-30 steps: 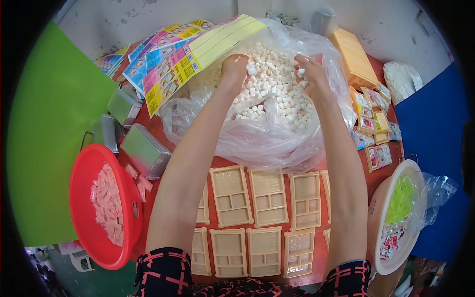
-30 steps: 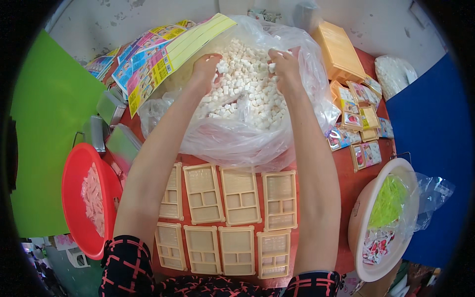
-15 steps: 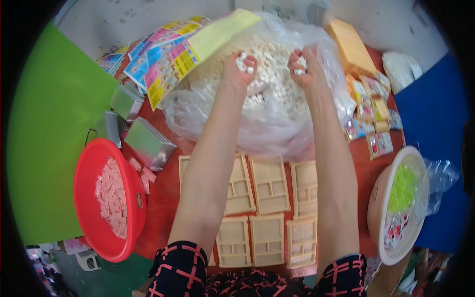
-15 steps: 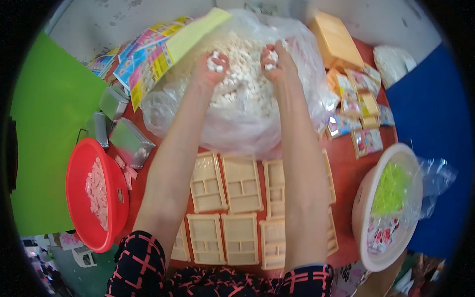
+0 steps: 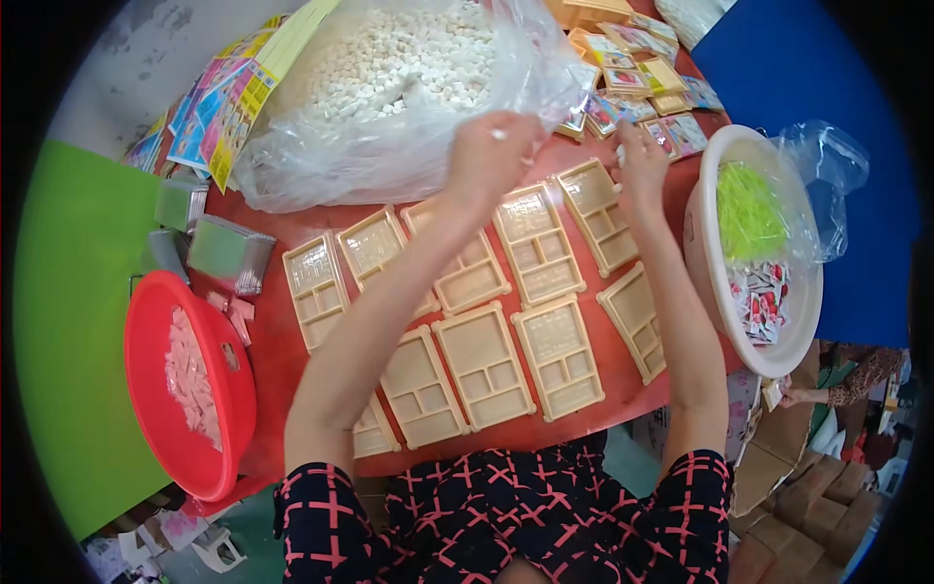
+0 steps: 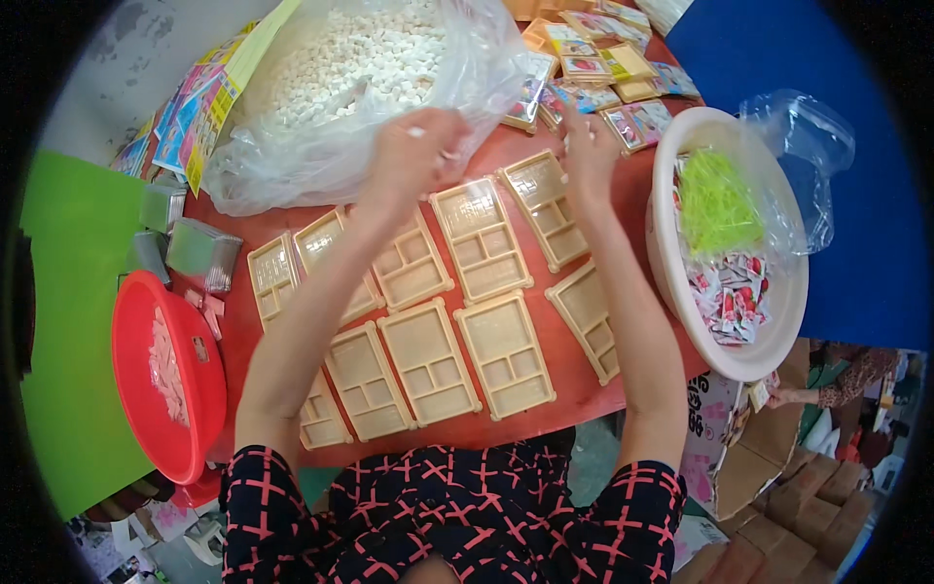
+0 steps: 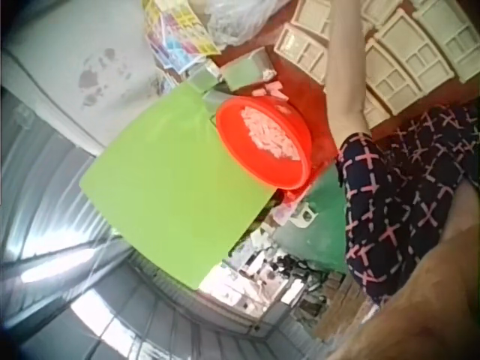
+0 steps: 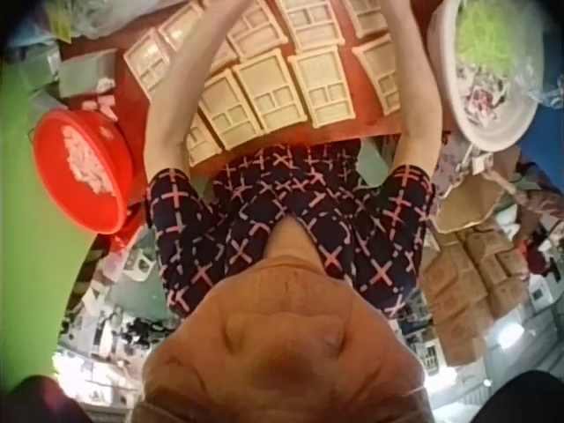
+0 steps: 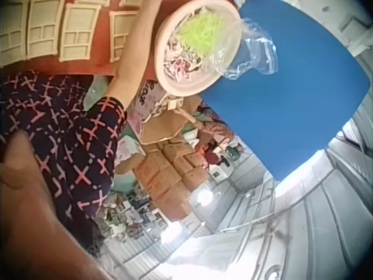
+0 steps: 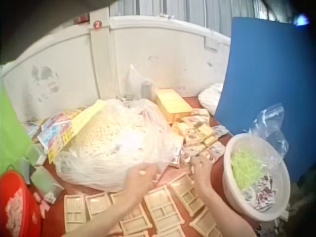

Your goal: Placing white toy blocks into divided plastic trays, adding labels, and putting them into bags.

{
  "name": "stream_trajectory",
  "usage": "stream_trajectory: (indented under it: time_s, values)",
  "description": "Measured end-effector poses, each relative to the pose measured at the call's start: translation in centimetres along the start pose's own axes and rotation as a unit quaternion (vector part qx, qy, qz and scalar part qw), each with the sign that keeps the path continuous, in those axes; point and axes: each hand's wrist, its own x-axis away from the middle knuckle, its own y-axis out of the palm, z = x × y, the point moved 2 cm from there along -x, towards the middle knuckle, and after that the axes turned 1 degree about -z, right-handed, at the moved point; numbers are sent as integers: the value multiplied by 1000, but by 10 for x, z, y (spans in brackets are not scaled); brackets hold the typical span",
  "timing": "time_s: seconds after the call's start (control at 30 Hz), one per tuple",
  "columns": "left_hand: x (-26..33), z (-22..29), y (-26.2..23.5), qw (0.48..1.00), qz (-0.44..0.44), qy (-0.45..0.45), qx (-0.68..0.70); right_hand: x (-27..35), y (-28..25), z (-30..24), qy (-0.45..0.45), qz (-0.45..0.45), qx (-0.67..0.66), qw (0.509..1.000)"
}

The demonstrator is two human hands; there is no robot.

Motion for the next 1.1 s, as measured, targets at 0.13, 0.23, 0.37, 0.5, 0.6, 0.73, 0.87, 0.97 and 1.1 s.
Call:
stream_trajectory:
  time_s: [0.13, 0.23, 0.37, 0.5, 0.6, 0.73, 0.87, 0.97, 1.1]
  values:
    - [-1, -50, 24, 925, 65, 296, -231, 0, -7, 32, -166, 2, 101, 981]
    - [7, -69, 29, 914, 49, 270, -299, 14, 6, 25, -293, -11, 253, 922]
    - [22, -73, 38, 886, 23, 269, -378, 20, 3, 25, -316, -32, 282, 905]
    - [27, -72, 36, 852, 33, 311, -421, 24, 3, 26, -357, -48, 313, 879]
    - [25, -76, 40, 843, 37, 340, -415, 25, -1, 27, -362, -75, 327, 870]
    - [22, -80, 36, 845, 68, 375, -376, 28, -3, 29, -319, -143, 321, 880]
    - [21, -83, 35, 823, 60, 340, -451, 29, -12, 29, -343, -179, 369, 845]
    - [21, -83, 35, 831, 74, 357, -420, 37, -11, 29, -409, -184, 435, 781]
    - [24, -82, 36, 829, 63, 351, -431, 45, -10, 29, -450, -180, 465, 741]
